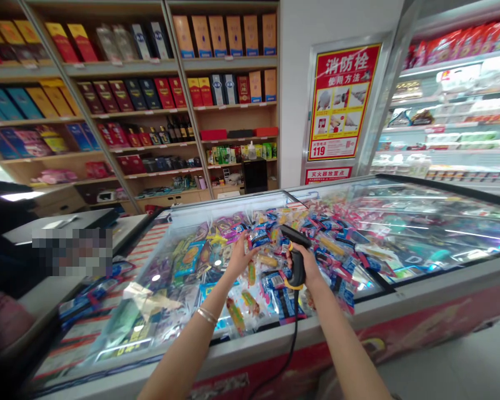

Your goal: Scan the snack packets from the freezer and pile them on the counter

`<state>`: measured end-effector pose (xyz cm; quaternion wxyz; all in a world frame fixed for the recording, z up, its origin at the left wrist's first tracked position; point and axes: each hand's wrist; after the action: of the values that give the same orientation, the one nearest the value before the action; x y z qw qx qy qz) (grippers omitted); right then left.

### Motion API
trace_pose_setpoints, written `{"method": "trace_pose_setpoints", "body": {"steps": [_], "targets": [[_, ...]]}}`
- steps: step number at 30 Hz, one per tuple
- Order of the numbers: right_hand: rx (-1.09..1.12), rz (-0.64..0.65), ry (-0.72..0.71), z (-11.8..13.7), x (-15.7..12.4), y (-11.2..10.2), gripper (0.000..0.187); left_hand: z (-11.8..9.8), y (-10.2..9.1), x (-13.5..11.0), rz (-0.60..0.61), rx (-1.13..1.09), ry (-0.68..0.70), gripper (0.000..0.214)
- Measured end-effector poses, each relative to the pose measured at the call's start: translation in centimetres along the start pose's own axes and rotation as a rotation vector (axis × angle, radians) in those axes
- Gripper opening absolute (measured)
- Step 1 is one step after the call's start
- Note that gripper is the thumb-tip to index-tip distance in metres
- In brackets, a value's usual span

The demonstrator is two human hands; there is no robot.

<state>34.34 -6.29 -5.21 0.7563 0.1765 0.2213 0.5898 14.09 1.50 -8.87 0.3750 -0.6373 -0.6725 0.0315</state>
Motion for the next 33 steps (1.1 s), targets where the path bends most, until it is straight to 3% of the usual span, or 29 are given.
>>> {"method": "trace_pose_setpoints", "body": {"steps": [6, 13, 19, 26, 33], "targets": [[-0.018, -0.003, 0.013, 0.2, -0.1, -0.1, 0.018, -0.8, -0.8, -0.2, -0.073, -0.162, -0.057, 0.065], [-0.027, -0.045, 0.133, 1.5, -0.9, 0.7, 0.010, -2.0, -1.7, -0.5, -0.151, -0.274, -0.137, 0.066], [-0.094, -0.012, 0.015, 2.6, -2.5, 2.8, 0.017, -2.9, -3.0, -0.1, -0.159, -0.372, -0.080, 0.064], [-0.294, 0.101, -0.162, 2.2, -5.1, 5.6, 0.027, -1.9, -7.4, 0.4, -0.303, -0.155, 0.122, 0.055], [-0.646, 0.297, -0.302, 0.9, -5.9, 7.8, 0.032, 0.6, -9.8, -0.8, -0.370, 0.101, 0.006, 0.056]]}}
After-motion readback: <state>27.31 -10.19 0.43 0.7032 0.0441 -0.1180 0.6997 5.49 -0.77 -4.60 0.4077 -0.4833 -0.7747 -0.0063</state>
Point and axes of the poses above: each hand's wrist, its own x-axis towards the middle knuckle, its own y-axis out of the palm, z = x × y, and after that the axes turned 5 degrees about -z, right-handed
